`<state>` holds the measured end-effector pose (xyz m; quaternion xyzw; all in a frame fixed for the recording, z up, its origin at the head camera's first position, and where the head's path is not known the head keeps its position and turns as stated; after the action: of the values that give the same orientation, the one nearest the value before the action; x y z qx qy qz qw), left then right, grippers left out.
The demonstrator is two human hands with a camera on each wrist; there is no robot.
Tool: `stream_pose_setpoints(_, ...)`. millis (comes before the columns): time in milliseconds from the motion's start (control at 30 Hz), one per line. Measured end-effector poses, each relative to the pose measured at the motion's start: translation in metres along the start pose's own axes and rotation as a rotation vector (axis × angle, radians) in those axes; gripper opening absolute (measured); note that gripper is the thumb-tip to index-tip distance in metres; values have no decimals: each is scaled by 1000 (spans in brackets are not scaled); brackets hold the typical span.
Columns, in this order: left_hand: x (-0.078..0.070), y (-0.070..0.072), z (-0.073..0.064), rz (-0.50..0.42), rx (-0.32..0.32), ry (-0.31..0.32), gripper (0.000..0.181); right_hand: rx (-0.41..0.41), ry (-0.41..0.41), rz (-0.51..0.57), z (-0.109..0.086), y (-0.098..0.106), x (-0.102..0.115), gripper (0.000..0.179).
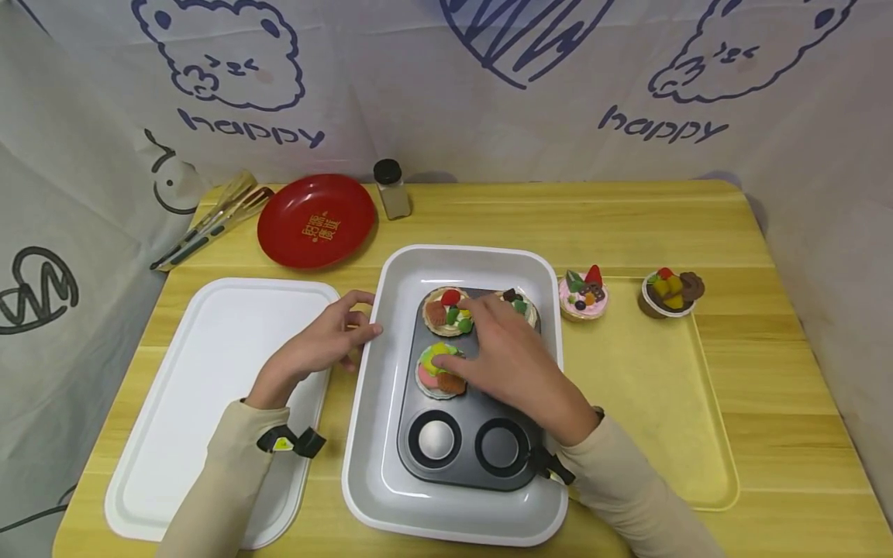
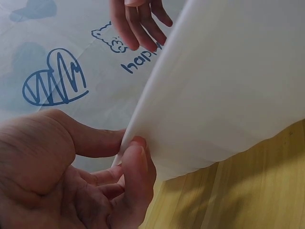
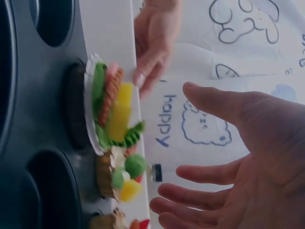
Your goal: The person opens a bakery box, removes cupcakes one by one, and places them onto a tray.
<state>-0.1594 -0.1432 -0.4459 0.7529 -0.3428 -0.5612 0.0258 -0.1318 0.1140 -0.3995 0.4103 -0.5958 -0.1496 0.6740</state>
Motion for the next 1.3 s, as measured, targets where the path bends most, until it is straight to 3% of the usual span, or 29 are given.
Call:
stream_pose_setpoints(267, 0, 0, 0, -2, -2, -3, 50, 86, -37, -18, 0, -18, 4, 84)
stream_pose_setpoints(600, 0, -1, 2, 5, -5, -17, 48, 125, -34, -55, -2, -34, 2, 79)
stream_pose_setpoints(1300, 2, -1, 1, -8, -8, -15, 48, 180, -22, -139, 1, -46, 0, 86)
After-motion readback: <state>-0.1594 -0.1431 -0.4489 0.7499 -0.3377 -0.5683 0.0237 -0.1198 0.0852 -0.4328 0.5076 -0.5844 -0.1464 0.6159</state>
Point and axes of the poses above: each hand's wrist, its own z-axis towards the middle knuckle, its own y-axis out of the back of the hand, x = y × z, the point moved 3 cm from there along z, towards the middle knuckle, and after that the axes turned 9 degrees about z, right-handed, at the moved point
